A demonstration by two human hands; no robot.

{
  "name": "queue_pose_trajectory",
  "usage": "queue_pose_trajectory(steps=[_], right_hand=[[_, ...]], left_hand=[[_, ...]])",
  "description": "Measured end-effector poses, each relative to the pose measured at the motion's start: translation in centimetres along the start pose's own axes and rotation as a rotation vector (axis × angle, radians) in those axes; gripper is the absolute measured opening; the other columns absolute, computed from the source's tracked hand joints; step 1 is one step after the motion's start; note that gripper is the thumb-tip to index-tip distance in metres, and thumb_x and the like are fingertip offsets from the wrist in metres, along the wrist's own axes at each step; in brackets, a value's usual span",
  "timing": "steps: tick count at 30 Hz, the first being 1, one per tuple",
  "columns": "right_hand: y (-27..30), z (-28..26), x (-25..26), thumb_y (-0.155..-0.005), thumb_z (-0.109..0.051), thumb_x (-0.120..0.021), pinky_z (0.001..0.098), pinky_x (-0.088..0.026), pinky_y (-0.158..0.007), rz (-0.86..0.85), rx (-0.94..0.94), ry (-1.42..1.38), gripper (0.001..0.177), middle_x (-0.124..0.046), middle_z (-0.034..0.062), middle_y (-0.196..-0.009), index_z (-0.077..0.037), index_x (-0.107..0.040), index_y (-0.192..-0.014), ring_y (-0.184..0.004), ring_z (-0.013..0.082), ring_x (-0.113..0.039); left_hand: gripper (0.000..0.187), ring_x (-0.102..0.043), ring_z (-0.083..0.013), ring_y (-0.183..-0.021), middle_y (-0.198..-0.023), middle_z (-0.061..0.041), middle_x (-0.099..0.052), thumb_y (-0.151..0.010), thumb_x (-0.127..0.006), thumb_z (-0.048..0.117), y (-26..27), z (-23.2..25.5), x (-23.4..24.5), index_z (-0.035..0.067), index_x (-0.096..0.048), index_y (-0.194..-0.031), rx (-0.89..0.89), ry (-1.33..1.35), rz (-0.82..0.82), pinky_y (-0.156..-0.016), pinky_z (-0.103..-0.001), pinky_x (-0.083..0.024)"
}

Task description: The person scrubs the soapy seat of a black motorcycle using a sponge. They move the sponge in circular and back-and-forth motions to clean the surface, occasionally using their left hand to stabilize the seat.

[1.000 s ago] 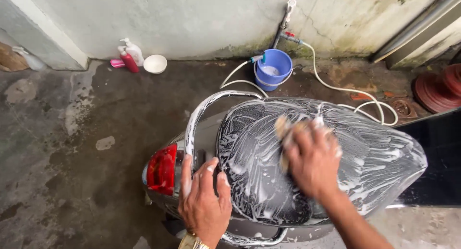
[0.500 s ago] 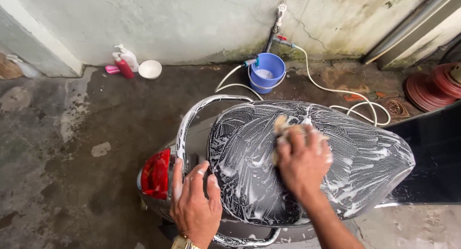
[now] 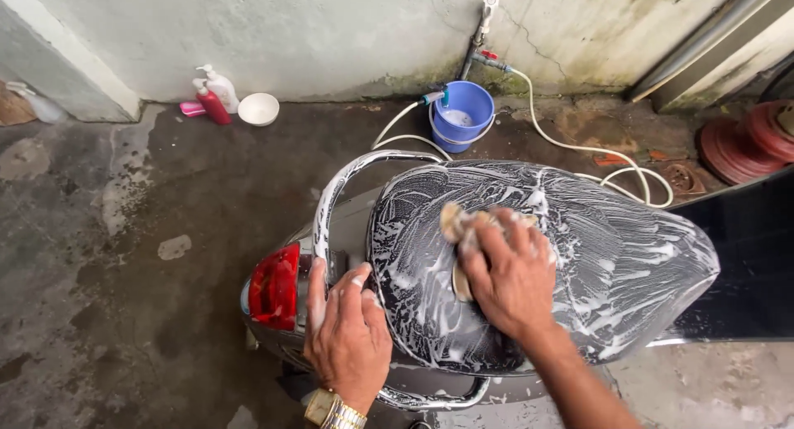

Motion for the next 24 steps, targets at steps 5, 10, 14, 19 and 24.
queue_pose_trajectory(steps=[5, 10, 14, 19, 24], right_hand=[[1.3, -2.5, 0.2, -0.086, -0.045, -0.037, 0.0583, -0.035, -0.086, 0.044, -0.024, -0.010, 0.039, -0.046, 0.0128, -0.127, -0.025, -0.053, -0.115, -0.107, 0.0408, -0.044], [-0.4, -1.3, -0.1, -0.089, -0.037, -0.035, 0.0526, -0.031, -0.088, 0.087, -0.224, -0.044, 0.032, -0.047, 0.0122, -0.122, -0.018, -0.054, -0.107, -0.101, 0.0296, -0.049], [1.0, -1.8, 0.4, -0.087, -0.036, -0.042, 0.0493, -0.038, -0.085, 0.151, 0.089, 0.021, 0.033, -0.050, 0.0120, -0.126, -0.018, -0.055, -0.112, -0.107, 0.0272, -0.050], [-0.1, -0.8, -0.6, -0.089, -0.040, -0.034, 0.0496, -0.037, -0.082, 0.104, -0.256, -0.013, 0.033, -0.047, 0.0087, -0.120, -0.021, -0.054, -0.107, -0.095, 0.0284, -0.049], [0.5, 0.1, -0.6, -0.087, -0.044, -0.034, 0.0490, -0.041, -0.078, 0.054, -0.090, 0.016, 0.039, -0.048, 0.0128, -0.123, -0.021, -0.053, -0.112, -0.099, 0.0336, -0.048]], left_hand=[[0.025, -0.041, -0.0329, -0.123, -0.102, -0.003, -0.065, -0.081, -0.045, 0.003, -0.3, -0.3, 0.3, 0.008, -0.060, -0.100, -0.003, 0.015, -0.015, -0.091, -0.039, -0.042], [0.027, -0.039, -0.0308, -0.124, -0.102, -0.003, -0.066, -0.079, -0.047, 0.002, -0.1, -0.5, -0.1, 0.009, -0.060, -0.102, -0.002, 0.009, -0.005, -0.092, -0.037, -0.042], [0.026, -0.042, -0.0317, -0.122, -0.102, -0.003, -0.065, -0.080, -0.046, 0.003, -0.3, -0.4, 0.4, 0.010, -0.060, -0.101, 0.002, 0.017, 0.006, -0.092, -0.037, -0.041], [0.026, -0.039, -0.0302, -0.125, -0.101, -0.002, -0.066, -0.077, -0.049, 0.003, -0.1, -0.6, 0.1, 0.009, -0.059, -0.101, 0.003, 0.029, -0.012, -0.093, -0.036, -0.042], [0.026, -0.039, -0.0305, -0.125, -0.102, -0.004, -0.066, -0.076, -0.050, 0.004, -0.1, -0.8, 0.3, 0.010, -0.059, -0.100, 0.033, 0.040, -0.024, -0.094, -0.036, -0.041]])
Point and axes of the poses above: each hand's wrist, its own y-axis away from the middle knuckle, its own x-axis out of the back of the hand, z = x × y, the point moved 2 cm from there along -y, towards the middle knuckle
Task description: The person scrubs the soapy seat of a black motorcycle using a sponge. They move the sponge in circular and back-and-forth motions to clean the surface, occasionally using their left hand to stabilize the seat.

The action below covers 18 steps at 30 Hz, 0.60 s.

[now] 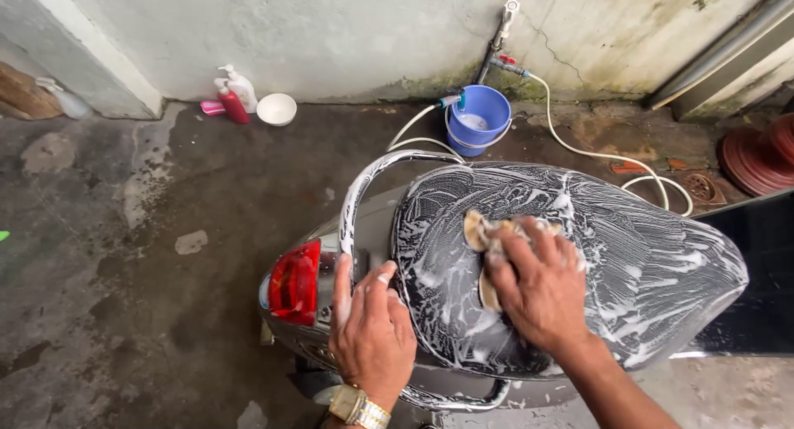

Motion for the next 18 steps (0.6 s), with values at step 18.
queue_pose_trajectory(steps=[18], right_hand=[[0.6, 2.5, -0.1, -0.087, -0.042, -0.040, 0.0469, -0.041, -0.079, 0.070, -0.051, 0.035, 0.035, -0.048, 0.0083, -0.126, -0.024, -0.054, -0.113, -0.098, 0.0337, -0.048]], left_hand=[[0.021, -0.042, -0.0308, -0.123, -0.097, 0.000, -0.067, -0.079, -0.048, 0.001, 0.0, 0.5, -0.3, 0.007, -0.061, -0.095, -0.046, 0.002, 0.034, -0.089, -0.035, -0.046]])
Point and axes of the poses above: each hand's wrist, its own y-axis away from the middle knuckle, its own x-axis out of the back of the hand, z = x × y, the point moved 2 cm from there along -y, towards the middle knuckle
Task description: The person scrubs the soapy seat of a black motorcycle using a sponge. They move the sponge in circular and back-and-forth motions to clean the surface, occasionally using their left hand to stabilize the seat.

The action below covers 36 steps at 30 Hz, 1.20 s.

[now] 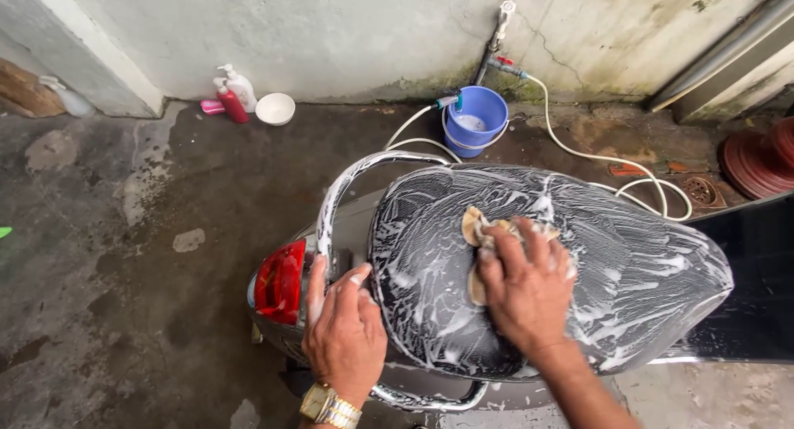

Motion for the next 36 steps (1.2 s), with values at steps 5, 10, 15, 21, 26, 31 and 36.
queue_pose_trajectory(steps=[5, 10, 15, 21, 26, 31, 36], right_hand=[[0.2, 0.8, 0.9, -0.088, -0.047, -0.029, 0.0484, -0.042, -0.077, -0.088, 0.141, -0.031, 0.040, -0.046, 0.0110, -0.121, -0.024, -0.051, -0.113, -0.091, 0.0263, -0.049], [0.5, -0.2, 0.5, -0.085, -0.045, -0.038, 0.0508, -0.042, -0.078, -0.053, -0.066, 0.000, 0.033, -0.047, 0.0073, -0.124, -0.028, -0.052, -0.111, -0.103, 0.0377, -0.046], [-0.1, 1.2, 0.4, -0.089, -0.047, -0.029, 0.0526, -0.039, -0.082, -0.113, 0.047, 0.005, 0.045, -0.045, 0.0118, -0.124, -0.022, -0.048, -0.121, -0.098, 0.0295, -0.049], [0.7, -0.5, 1.5, -0.086, -0.036, -0.047, 0.0475, -0.038, -0.073, 0.067, 0.043, -0.018, 0.026, -0.052, 0.0090, -0.117, -0.025, -0.057, -0.107, -0.088, 0.0338, -0.049], [-0.3, 1.7, 0.0, -0.088, -0.040, -0.035, 0.0533, -0.033, -0.090, -0.032, -0.456, 0.006, 0.037, -0.045, 0.0144, -0.126, -0.018, -0.052, -0.113, -0.104, 0.0311, -0.048], [2.7, 1.3, 1.0, -0.088, -0.039, -0.031, 0.0540, -0.035, -0.086, -0.070, 0.043, 0.015, 0.039, -0.046, 0.0141, -0.121, -0.022, -0.051, -0.116, -0.104, 0.0280, -0.048], [0.5, 3.2, 0.3, -0.087, -0.039, -0.037, 0.0481, -0.032, -0.089, -0.062, -0.538, -0.081, 0.039, -0.046, 0.0131, -0.125, -0.020, -0.054, -0.116, -0.105, 0.0321, -0.045]], left_hand=[[0.016, -0.043, -0.0339, -0.122, -0.097, 0.002, -0.067, -0.079, -0.046, 0.000, 0.3, 0.0, -0.3, 0.004, -0.059, -0.087, 0.002, -0.019, 0.009, -0.095, -0.035, -0.042], [0.020, -0.044, -0.0340, -0.122, -0.095, 0.001, -0.068, -0.078, -0.046, -0.003, 0.2, -0.1, -0.5, 0.004, -0.060, -0.090, 0.000, -0.024, 0.008, -0.095, -0.035, -0.042], [0.019, -0.040, -0.0314, -0.125, -0.096, 0.002, -0.068, -0.077, -0.049, -0.001, 0.3, -0.1, -0.3, 0.006, -0.060, -0.090, 0.023, -0.035, -0.017, -0.091, -0.034, -0.045], [0.022, -0.045, -0.0358, -0.120, -0.098, -0.005, -0.066, -0.076, -0.052, 0.004, -0.2, 0.0, 0.0, 0.005, -0.061, -0.096, 0.019, 0.031, 0.021, -0.099, -0.038, -0.039], [0.024, -0.047, -0.0307, -0.120, -0.099, -0.001, -0.066, -0.079, -0.049, 0.003, -0.5, 0.4, 0.2, 0.009, -0.063, -0.097, 0.042, -0.039, 0.051, -0.096, -0.033, -0.040], [0.022, -0.049, -0.0297, -0.120, -0.098, 0.001, -0.066, -0.082, -0.048, 0.002, -0.8, 1.0, 0.3, 0.009, -0.064, -0.095, 0.039, -0.079, 0.058, -0.092, -0.032, -0.043], [0.020, -0.044, -0.0269, -0.127, -0.099, 0.003, -0.067, -0.081, -0.050, 0.002, -0.2, 0.3, -0.7, 0.010, -0.064, -0.093, 0.115, -0.135, -0.021, -0.086, -0.031, -0.049]])
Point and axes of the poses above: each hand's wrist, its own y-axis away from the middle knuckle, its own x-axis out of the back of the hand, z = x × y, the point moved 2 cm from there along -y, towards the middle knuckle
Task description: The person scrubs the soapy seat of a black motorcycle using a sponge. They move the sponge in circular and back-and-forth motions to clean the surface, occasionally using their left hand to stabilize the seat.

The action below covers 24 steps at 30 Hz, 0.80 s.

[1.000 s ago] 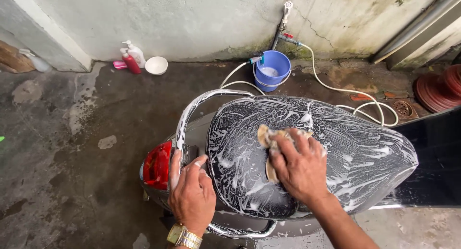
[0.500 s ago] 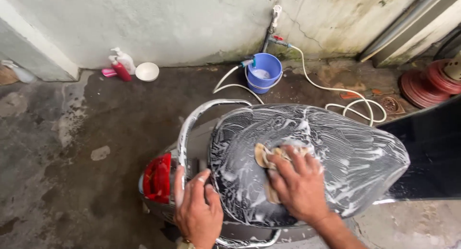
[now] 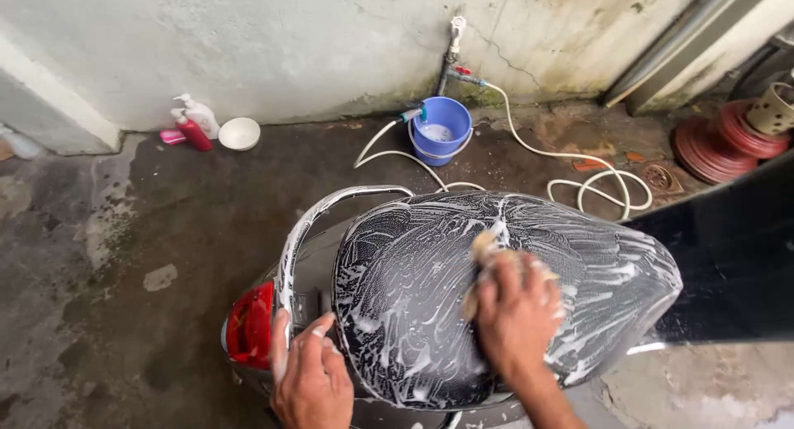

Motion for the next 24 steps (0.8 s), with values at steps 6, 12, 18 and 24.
queue_pose_trajectory(steps=[6, 12, 18, 24], right_hand=[[-2.0, 2.0, 0.6, -0.085, -0.035, -0.039, 0.0535, -0.036, -0.090, -0.003, 0.959, 0.026, 0.036, -0.050, 0.0110, -0.124, -0.022, -0.053, -0.116, -0.113, 0.0265, -0.047], [-3.3, 4.2, 0.8, -0.088, -0.034, -0.040, 0.0547, -0.031, -0.091, -0.009, 0.449, -0.073, 0.035, -0.043, 0.0206, -0.127, -0.013, -0.054, -0.112, -0.108, 0.0393, -0.044], [-7.5, 5.5, 0.0, -0.090, -0.034, -0.033, 0.0450, -0.037, -0.078, -0.034, 0.620, -0.031, 0.035, -0.052, 0.0133, -0.116, -0.016, -0.055, -0.111, -0.088, 0.0286, -0.052], [-7.4, -4.7, -1.3, -0.078, -0.033, -0.047, 0.0632, -0.028, -0.087, -0.292, 0.894, -0.169, 0.043, -0.036, 0.0113, -0.136, -0.024, -0.048, -0.120, -0.116, 0.0352, -0.041]], left_hand=[[0.020, -0.046, -0.0241, -0.124, -0.094, 0.003, -0.067, -0.082, -0.050, 0.003, 0.8, -0.3, -0.7, 0.012, -0.066, -0.089, -0.017, -0.058, 0.014, -0.084, -0.032, -0.049], [0.018, -0.036, -0.0246, -0.135, -0.107, 0.008, -0.066, -0.083, -0.053, 0.015, 1.8, 0.5, -1.0, 0.024, -0.064, -0.093, 0.132, -0.283, -0.090, -0.089, -0.045, -0.041], [0.043, -0.016, -0.0362, -0.137, -0.129, 0.000, -0.052, -0.084, -0.044, 0.038, 2.3, 4.3, -2.1, 0.016, -0.051, -0.120, 0.331, -0.316, -0.208, -0.105, -0.057, -0.011], [0.057, -0.033, -0.0400, -0.126, -0.130, -0.024, -0.042, -0.088, -0.042, 0.034, 2.4, 6.2, -4.1, -0.006, -0.036, -0.129, 0.288, -0.392, -0.101, -0.099, -0.052, -0.027]])
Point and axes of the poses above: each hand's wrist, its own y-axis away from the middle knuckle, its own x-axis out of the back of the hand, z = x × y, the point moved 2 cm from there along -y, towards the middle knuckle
